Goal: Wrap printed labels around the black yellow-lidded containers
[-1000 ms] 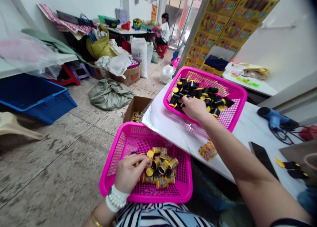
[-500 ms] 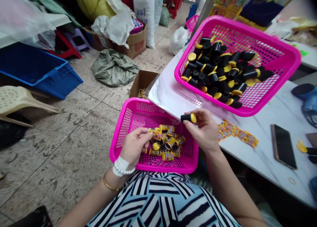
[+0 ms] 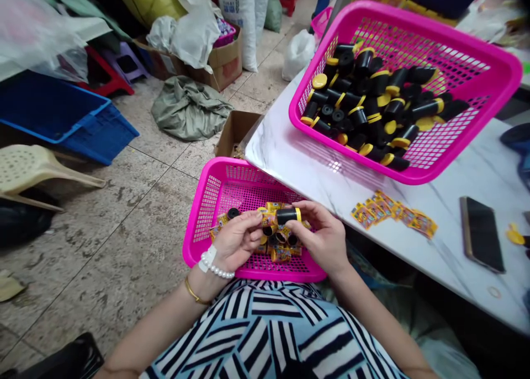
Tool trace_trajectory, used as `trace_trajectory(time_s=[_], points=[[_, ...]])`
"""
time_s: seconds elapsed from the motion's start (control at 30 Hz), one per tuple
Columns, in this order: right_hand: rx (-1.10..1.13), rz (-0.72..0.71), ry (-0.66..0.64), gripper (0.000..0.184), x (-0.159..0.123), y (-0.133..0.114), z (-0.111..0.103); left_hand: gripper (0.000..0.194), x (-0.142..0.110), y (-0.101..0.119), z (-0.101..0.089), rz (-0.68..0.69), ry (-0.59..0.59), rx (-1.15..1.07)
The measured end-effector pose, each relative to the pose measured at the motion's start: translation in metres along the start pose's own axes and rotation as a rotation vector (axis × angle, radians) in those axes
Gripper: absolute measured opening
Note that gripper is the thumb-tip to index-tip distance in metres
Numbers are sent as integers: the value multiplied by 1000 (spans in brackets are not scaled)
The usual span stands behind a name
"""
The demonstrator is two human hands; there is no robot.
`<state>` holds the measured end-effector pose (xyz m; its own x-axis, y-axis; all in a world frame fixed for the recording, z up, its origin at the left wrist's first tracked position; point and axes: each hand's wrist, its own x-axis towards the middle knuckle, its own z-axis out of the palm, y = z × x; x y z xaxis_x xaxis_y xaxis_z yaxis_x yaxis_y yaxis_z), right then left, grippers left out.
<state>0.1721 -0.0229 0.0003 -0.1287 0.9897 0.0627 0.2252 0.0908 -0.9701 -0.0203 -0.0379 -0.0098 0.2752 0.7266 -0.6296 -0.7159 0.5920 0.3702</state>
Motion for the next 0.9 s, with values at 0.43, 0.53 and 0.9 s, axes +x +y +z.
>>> trace_trajectory(time_s=[0.43,0.53,0.9], points=[[9,-118,-117,33,-5,12,10,31,-5,-4,1,172,48,158],[-2,-169,-37,32,-5,17,11,38,-8,-5,2,230,58,202],[-175,-416,-156,40,-9,17,-1,41,1,-4,-2,152,-112,494]])
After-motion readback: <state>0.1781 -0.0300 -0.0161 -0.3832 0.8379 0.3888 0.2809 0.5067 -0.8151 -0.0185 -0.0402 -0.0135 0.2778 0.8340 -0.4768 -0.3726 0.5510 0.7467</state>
